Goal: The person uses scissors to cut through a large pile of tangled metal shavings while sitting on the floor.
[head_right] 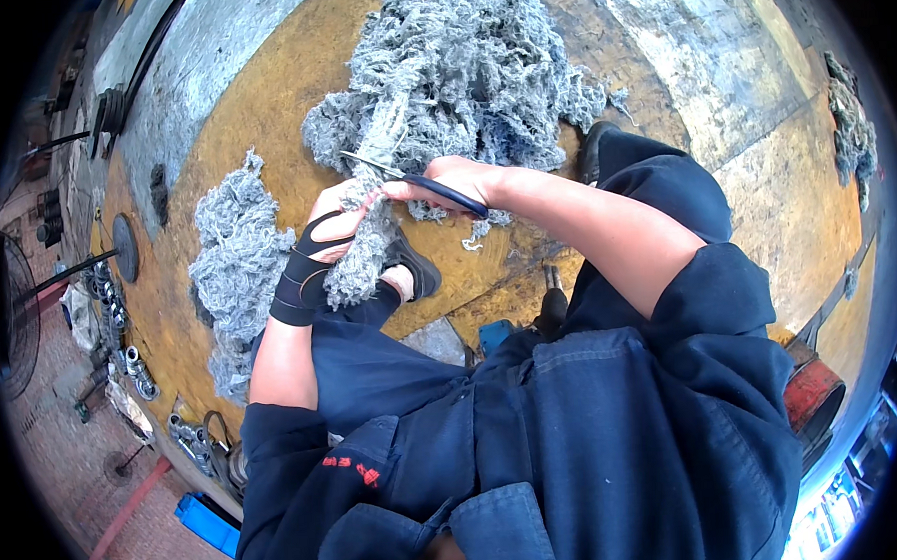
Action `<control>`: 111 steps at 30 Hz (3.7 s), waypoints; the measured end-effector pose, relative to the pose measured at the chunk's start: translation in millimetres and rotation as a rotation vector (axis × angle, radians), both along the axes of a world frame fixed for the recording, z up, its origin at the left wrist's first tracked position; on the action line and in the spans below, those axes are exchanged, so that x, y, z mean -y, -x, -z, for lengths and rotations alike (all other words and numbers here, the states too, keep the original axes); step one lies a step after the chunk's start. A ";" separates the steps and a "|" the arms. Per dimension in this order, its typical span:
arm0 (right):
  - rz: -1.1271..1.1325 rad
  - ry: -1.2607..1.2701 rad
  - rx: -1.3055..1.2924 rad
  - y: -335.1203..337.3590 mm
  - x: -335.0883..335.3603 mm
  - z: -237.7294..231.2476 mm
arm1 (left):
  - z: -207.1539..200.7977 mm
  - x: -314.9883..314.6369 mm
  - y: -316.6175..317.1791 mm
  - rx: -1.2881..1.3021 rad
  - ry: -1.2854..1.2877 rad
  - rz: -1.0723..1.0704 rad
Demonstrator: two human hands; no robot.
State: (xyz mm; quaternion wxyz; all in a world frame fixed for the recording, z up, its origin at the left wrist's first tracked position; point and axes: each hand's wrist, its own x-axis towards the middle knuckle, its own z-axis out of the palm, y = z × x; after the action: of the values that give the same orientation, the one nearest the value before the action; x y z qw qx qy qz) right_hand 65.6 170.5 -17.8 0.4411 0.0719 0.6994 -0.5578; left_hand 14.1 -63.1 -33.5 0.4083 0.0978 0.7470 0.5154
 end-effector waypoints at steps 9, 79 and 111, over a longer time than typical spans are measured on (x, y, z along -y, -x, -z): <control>-0.035 0.057 -0.002 -1.8 -1.2 -2.4 | 3.9 10.1 -1.1 -0.591 0.101 0.316; -0.020 0.159 0.062 7.3 9.0 -5.6 | -61.4 -12.6 -63.7 -0.964 0.275 -0.165; 0.163 -0.251 -0.088 15.4 -31.1 15.2 | 27.0 24.0 -53.8 0.265 -0.030 -0.424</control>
State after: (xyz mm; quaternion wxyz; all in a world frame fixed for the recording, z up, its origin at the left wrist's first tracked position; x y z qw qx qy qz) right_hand 50.3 201.5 -33.0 0.3509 0.1586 0.7740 -0.5026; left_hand 67.8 -87.1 -60.6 0.3839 -0.1237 0.6830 0.6089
